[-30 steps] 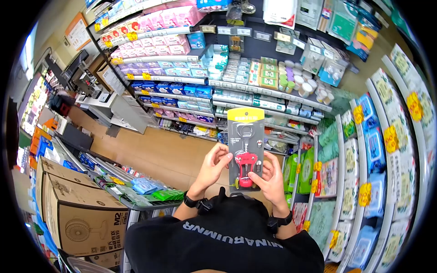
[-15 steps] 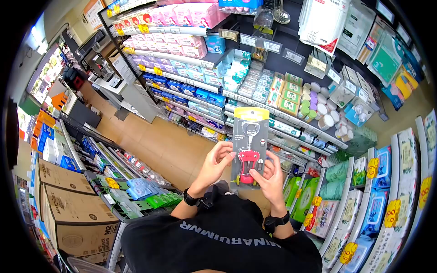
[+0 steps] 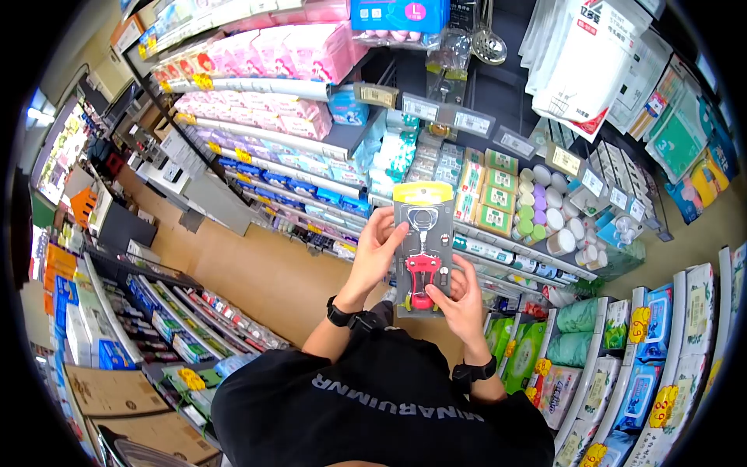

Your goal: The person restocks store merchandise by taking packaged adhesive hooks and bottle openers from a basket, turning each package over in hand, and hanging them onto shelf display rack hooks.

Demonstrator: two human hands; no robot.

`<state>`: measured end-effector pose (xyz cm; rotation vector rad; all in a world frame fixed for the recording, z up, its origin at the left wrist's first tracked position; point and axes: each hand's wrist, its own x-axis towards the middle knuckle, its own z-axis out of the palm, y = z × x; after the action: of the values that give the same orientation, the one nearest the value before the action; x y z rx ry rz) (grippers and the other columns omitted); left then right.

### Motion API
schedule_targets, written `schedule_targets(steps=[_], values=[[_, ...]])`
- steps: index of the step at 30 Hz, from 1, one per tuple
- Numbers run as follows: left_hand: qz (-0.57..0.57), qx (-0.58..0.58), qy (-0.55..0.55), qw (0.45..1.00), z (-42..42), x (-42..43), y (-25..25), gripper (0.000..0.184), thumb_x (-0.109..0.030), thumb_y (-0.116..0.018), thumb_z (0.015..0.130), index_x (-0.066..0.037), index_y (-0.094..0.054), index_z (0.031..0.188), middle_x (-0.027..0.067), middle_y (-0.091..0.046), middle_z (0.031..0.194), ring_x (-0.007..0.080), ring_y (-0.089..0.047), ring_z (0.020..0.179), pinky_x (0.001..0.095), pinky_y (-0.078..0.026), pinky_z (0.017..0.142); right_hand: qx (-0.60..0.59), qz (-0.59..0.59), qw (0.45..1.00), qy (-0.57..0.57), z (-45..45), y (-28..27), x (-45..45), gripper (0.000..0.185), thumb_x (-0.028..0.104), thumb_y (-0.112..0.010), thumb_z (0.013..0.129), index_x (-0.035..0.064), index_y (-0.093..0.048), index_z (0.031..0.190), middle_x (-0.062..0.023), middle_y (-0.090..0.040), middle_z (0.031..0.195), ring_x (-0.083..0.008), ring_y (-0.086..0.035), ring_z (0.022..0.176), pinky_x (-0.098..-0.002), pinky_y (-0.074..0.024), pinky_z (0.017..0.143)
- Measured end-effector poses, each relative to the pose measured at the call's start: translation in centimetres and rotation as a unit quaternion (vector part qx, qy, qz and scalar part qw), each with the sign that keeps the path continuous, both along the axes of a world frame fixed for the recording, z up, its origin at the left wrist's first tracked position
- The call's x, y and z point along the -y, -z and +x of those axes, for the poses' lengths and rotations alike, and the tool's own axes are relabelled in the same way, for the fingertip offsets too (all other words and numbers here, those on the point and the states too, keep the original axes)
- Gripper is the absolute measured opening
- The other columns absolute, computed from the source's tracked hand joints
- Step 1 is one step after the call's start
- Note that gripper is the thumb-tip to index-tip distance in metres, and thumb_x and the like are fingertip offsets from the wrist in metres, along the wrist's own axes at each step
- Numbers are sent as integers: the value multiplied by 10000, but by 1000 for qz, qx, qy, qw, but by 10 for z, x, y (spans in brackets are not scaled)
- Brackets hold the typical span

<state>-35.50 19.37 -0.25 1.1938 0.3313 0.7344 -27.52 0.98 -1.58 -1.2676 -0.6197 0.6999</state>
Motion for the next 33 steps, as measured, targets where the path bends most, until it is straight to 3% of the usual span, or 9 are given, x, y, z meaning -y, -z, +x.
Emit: schedule_targets(steps=[6, 10, 14, 26, 33], values=[[14, 14, 14, 1000, 66, -72, -5, 287, -83, -616, 989, 3, -491, 1232, 97, -667, 1136, 97, -635, 961, 237, -511, 794, 15, -22, 999, 28, 35, 0, -61, 690, -43, -737, 850, -20, -365, 1431, -131, -657, 1186, -135, -648, 1028, -272, -536, 887], [-3, 21, 10, 1000, 103, -100, -12, 270, -134, -644, 983, 19, -569, 1192, 72, -700, 1066, 80, -630, 941, 239, -506, 800, 21, -29, 998, 57, 53, 4, -90, 678, -37, -745, 846, -29, -387, 1421, -129, -663, 1186, -132, -644, 1030, -268, -528, 888], [60, 28, 19, 998, 127, -121, -15, 248, -153, -662, 973, 24, -614, 1140, 69, -709, 1035, 82, -630, 905, 252, -507, 798, 62, -40, 994, 85, 65, 13, -110, 626, -31, -749, 847, -46, -433, 1387, -119, -668, 1191, -128, -643, 1039, -266, -517, 893], [55, 23, 15, 998, 153, -138, -19, 207, -142, -686, 951, 30, -635, 1054, 56, -711, 938, 74, -631, 801, 246, -516, 714, 97, -47, 984, 141, 81, 19, -140, 587, -29, -756, 835, -57, -470, 1347, -123, -680, 1180, -138, -649, 1060, -284, -505, 931], [91, 57, 11, 994, 153, -135, -23, 234, -56, -715, 906, 37, -618, 1097, 54, -717, 948, 76, -638, 840, 249, -526, 751, 115, -32, 981, 154, 94, 36, -143, 590, -41, -758, 828, -59, -470, 1343, -138, -650, 1229, -162, -635, 1090, -299, -494, 961]])
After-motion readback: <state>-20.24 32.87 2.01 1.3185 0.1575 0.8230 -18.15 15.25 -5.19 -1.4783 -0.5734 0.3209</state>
